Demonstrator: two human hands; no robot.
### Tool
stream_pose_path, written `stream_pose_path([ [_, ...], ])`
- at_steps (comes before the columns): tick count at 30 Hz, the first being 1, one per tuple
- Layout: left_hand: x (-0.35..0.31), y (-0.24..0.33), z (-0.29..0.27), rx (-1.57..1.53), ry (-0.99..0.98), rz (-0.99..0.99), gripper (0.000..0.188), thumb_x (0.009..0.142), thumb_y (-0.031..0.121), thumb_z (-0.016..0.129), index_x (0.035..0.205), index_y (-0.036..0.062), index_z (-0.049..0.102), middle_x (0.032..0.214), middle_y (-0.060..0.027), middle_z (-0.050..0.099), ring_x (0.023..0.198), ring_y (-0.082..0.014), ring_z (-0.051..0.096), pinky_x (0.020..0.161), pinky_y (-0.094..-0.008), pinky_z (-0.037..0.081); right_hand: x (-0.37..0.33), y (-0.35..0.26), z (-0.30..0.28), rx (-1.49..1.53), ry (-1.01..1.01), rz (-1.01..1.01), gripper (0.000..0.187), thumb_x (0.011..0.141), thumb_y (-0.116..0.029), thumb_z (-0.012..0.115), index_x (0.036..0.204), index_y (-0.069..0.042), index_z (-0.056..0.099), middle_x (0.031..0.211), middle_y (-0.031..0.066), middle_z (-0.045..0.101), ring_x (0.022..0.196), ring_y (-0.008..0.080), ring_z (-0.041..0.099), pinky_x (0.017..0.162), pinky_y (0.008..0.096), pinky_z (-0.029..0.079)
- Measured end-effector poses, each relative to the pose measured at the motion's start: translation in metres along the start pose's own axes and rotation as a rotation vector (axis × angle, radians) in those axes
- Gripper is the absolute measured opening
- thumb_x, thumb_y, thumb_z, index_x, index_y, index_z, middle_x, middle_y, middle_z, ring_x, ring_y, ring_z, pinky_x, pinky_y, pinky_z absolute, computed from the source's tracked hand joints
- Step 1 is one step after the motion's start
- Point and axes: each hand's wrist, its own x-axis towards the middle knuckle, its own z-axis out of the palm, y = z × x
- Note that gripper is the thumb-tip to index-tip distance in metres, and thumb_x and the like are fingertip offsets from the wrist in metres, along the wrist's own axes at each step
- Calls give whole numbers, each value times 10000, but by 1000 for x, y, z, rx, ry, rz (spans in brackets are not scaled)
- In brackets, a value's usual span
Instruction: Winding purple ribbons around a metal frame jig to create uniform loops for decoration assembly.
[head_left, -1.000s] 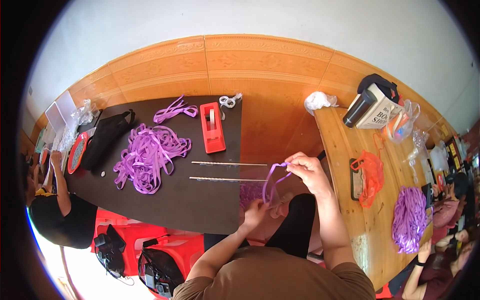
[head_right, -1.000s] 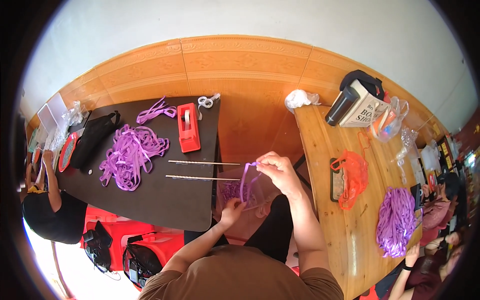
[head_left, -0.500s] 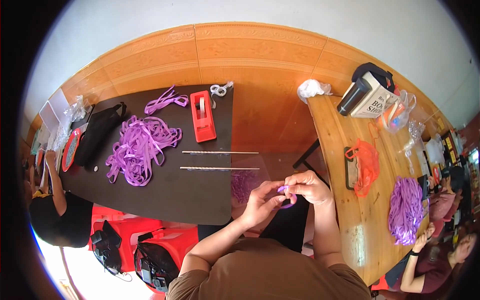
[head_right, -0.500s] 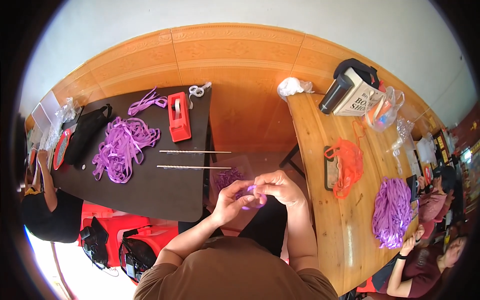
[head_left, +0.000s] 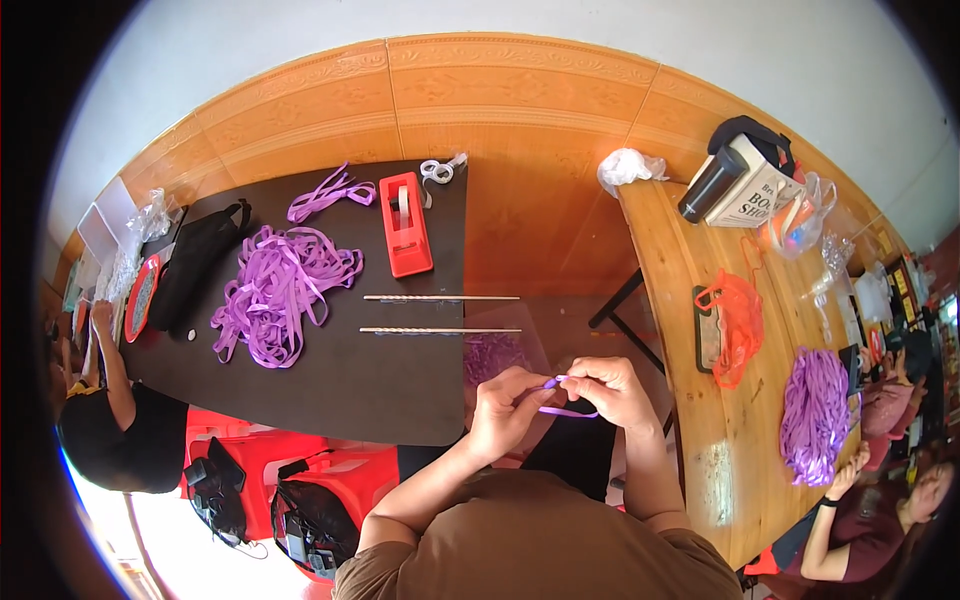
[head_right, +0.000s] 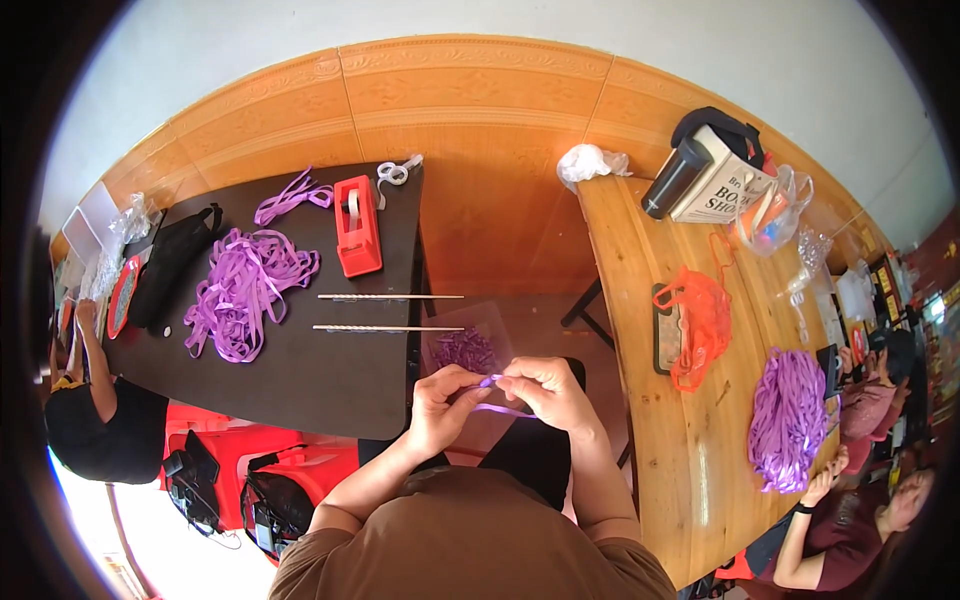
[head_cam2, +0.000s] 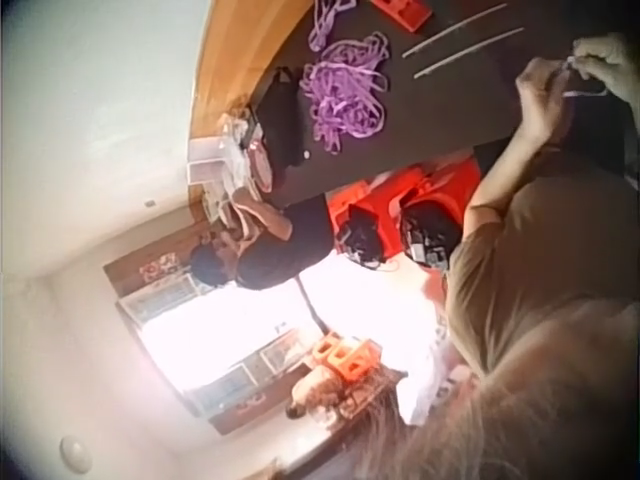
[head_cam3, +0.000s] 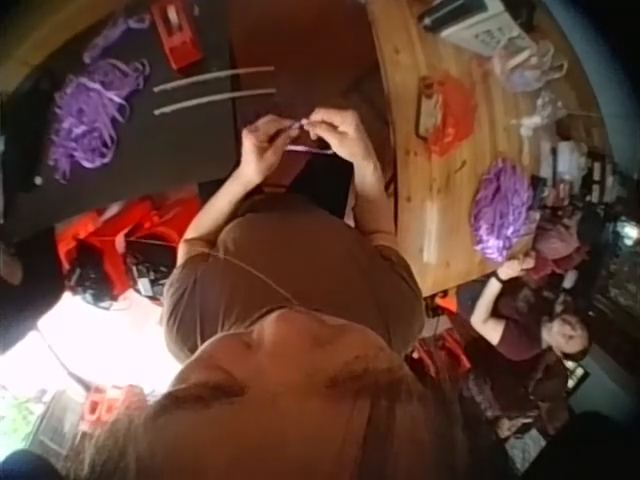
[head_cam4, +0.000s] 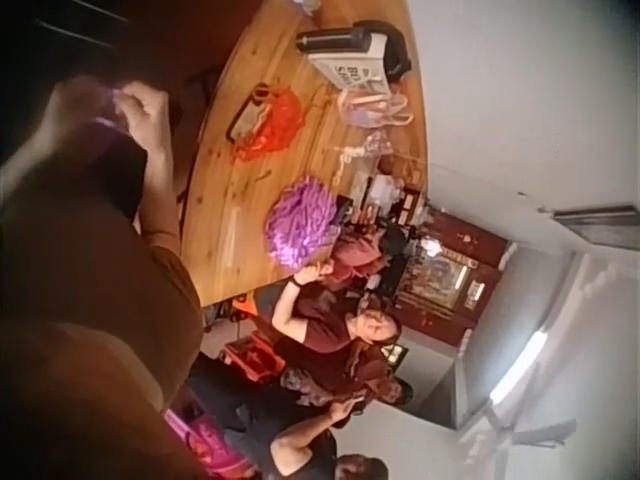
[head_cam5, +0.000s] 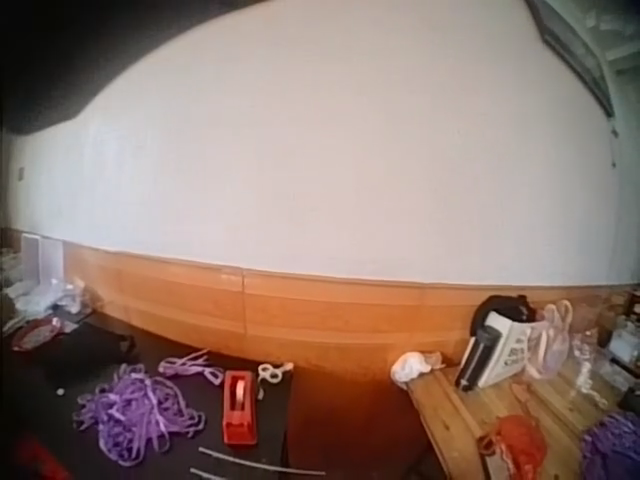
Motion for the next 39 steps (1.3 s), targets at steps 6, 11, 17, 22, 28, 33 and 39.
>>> stream_pose_path([
  [6, -2, 9, -5, 267, -34, 166, 151, 726, -52, 652, 874, -29, 628, 758, -142, 592, 624, -262, 599, 536, -314, 480, -2, 2, 11, -87, 45, -113, 29, 831, 28, 590, 819, 45, 610, 691, 57, 585, 599, 90, 532, 544, 229, 418],
  [11, -2, 18, -9, 597, -112, 351, 248, 667, -65, 611, 911, -24, 592, 732, -117, 529, 593, -278, 572, 492, -349, 479, -2, 1, 16, -97, 37, -151, 42, 809, 58, 583, 831, 43, 615, 703, 62, 596, 610, 97, 541, 550, 228, 422],
  [17, -4, 25, -12, 629, -142, 338, 267, 642, -81, 564, 904, -25, 574, 734, -116, 493, 586, -276, 548, 478, -361, 468, -7, 4, 24, -48, 47, -167, 57, 782, 72, 595, 828, 44, 613, 705, 67, 595, 617, 96, 543, 544, 233, 418],
  [22, -4, 28, -16, 514, -195, 309, 191, 694, -80, 573, 878, -28, 575, 725, -122, 491, 588, -292, 544, 479, -358, 451, -8, -4, 27, -151, 88, -380, 75, 743, 114, 599, 776, 48, 588, 688, 93, 585, 561, 149, 555, 503, 244, 417],
  [28, -3, 38, -20, 252, -219, 187, 101, 769, -64, 590, 867, -41, 598, 714, -125, 526, 583, -265, 532, 503, -323, 421, -10, -12, 25, -278, 26, -551, 190, 704, 115, 609, 873, 31, 584, 693, 102, 554, 541, 226, 541, 466, 284, 410],
  [33, -2, 43, -26, -5, -283, -22, 74, 800, -64, 585, 863, -42, 617, 698, -112, 559, 586, -201, 530, 536, -288, 416, -16, -16, 32, -391, 80, -653, 243, 686, 112, 616, 912, 35, 568, 723, 108, 552, 528, 236, 549, 449, 291, 418],
  [39, -5, 48, -21, 95, -132, 122, 92, 818, -26, 598, 907, -33, 621, 719, -119, 559, 590, -209, 526, 532, -293, 424, -14, -22, 30, -474, 159, -684, 274, 688, 108, 619, 954, 59, 576, 748, 118, 571, 556, 220, 580, 462, 284, 439],
])
